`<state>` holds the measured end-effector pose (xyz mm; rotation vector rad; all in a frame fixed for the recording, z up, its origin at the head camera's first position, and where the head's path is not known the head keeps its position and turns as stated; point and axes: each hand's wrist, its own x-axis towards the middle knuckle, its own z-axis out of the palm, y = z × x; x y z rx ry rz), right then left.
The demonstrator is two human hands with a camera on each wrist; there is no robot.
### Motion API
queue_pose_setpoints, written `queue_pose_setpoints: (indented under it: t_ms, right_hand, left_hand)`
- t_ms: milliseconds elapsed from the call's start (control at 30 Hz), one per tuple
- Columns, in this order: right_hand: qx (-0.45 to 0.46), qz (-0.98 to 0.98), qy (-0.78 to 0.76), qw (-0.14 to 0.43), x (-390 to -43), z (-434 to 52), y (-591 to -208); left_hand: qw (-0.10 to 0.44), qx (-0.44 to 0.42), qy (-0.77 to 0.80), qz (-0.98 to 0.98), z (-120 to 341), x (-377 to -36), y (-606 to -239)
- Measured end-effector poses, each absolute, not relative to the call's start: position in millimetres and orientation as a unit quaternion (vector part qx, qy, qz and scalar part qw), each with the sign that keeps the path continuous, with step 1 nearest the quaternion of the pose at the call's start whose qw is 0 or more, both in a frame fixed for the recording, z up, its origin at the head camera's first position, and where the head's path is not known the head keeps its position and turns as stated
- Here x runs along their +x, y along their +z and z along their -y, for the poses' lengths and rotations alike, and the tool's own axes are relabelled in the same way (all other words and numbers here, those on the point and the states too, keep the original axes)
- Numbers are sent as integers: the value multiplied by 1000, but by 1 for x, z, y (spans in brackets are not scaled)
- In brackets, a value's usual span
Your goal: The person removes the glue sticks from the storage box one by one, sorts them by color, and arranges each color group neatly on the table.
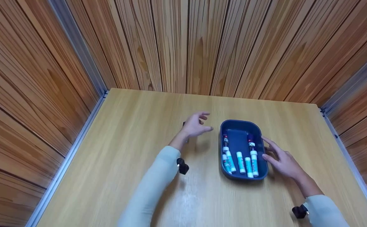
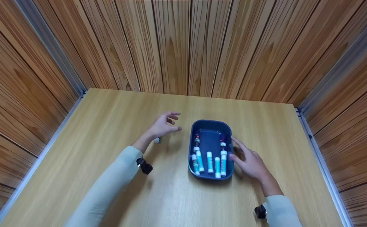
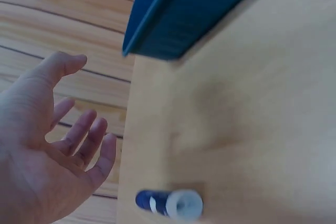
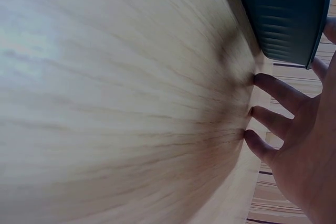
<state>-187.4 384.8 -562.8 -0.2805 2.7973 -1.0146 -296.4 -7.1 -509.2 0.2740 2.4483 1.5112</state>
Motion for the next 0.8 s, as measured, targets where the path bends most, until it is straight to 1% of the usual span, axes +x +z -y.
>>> queue_pose_setpoints:
  t_ms: [500, 800]
  right_hand:
    - [-88, -931, -346, 83, -187, -387, -564]
    - [-84, -928, -351, 89, -187, -387, -563]
  left_hand:
    - [150, 87, 541, -823, -41, -284, -492]
    - [154, 114, 545, -816, -64, -279, -484]
